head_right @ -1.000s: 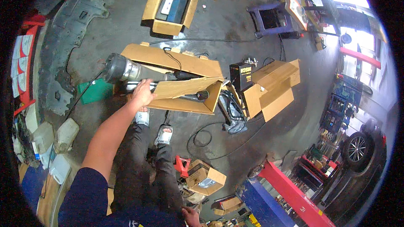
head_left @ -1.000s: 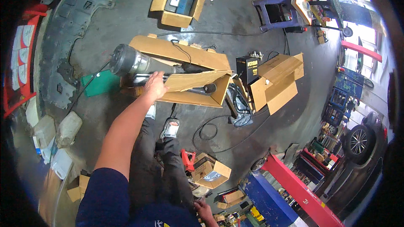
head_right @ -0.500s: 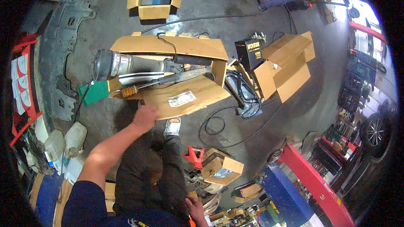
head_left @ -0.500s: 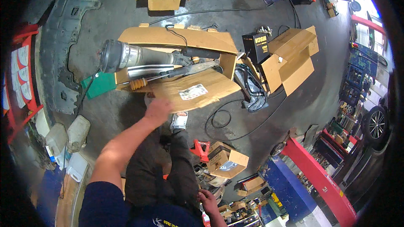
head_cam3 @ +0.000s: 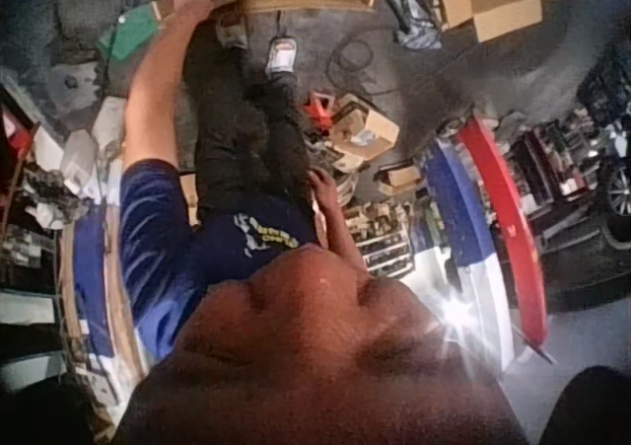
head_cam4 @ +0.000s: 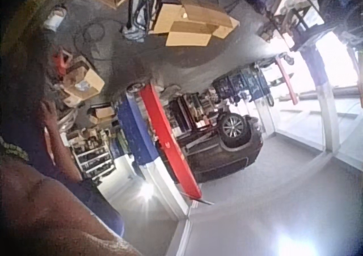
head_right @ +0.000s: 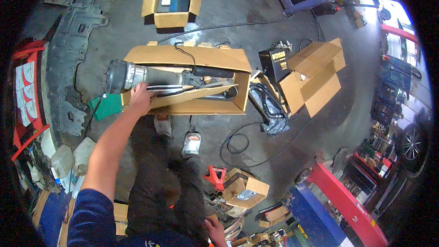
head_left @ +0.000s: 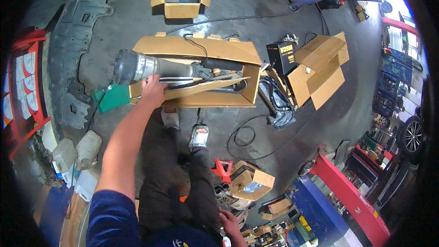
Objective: The person walks through a cluttered auto repair shop, picks up various car parts and tools from cardboard boxes on the floor, and places them into other boxes or on the floor. The person handles items such as a shock absorber, a metal bracket, and a plastic cover, moving them between locations within the shop.
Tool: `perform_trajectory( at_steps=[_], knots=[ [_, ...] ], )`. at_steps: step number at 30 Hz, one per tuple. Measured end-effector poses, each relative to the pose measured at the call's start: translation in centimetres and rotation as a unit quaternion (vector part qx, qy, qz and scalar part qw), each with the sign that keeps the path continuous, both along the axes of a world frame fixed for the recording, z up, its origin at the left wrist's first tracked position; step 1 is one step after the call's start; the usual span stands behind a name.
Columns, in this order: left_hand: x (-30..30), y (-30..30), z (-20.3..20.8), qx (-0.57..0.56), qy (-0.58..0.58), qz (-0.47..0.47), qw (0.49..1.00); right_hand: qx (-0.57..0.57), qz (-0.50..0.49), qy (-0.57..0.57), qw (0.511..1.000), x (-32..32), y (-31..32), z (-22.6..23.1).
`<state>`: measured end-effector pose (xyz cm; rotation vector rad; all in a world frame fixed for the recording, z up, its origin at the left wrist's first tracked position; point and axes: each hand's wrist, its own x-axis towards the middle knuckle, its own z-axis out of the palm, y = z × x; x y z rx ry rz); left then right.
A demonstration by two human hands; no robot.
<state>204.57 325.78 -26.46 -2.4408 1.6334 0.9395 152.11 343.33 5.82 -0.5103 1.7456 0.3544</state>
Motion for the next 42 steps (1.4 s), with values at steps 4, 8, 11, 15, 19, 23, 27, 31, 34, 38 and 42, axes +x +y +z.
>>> perform_trajectory(
  at_steps=[4,8,11,15,19,23,27,31,34,38,42],
  knots=[
    [0.8,1.2,-2.1,0.108,-0.031,0.026,0.993,-0.008,-0.006,0.002,1.0,0.5,0.2,-0.5],
    [1.2,2.1,-4.7,0.132,-0.009,0.059,0.989,0.002,0.098,0.032,0.995,1.7,-0.6,-0.7],
    [2.7,2.1,-7.3,0.13,-0.035,0.0,0.991,-0.06,0.124,-0.009,0.99,2.5,-1.0,-0.5],
    [2.8,2.4,-9.4,0.13,0.03,0.057,0.989,-0.106,0.238,0.037,0.965,2.5,-0.1,-0.4],
    [-2.3,4.6,-5.6,0.023,0.135,0.135,0.981,-0.088,0.155,0.011,0.984,1.7,1.9,-0.2],
    [-9.4,1.9,1.9,-0.068,0.175,0.175,0.966,-0.014,-0.004,-0.01,1.0,0.6,2.5,0.4],
    [-12.5,1.4,13.7,-0.234,0.112,-0.188,0.947,-0.067,-0.073,-0.051,0.994,0.4,1.5,1.5],
    [-13.8,2.2,24.6,-0.21,0.115,-0.161,0.958,-0.063,-0.062,-0.047,0.995,0.2,0.7,2.9],
    [-15.1,3.9,30.3,-0.233,0.109,-0.149,0.955,-0.091,-0.107,-0.118,0.983,-0.8,0.4,4.1],
    [-18.3,7.3,36.0,-0.223,0.131,-0.096,0.961,-0.09,-0.051,-0.069,0.992,-1.8,-1.2,6.4],
    [-21.9,9.0,40.9,-0.237,0.131,-0.147,0.951,-0.144,-0.099,-0.178,0.969,-0.5,-4.9,9.7]
  ],
)
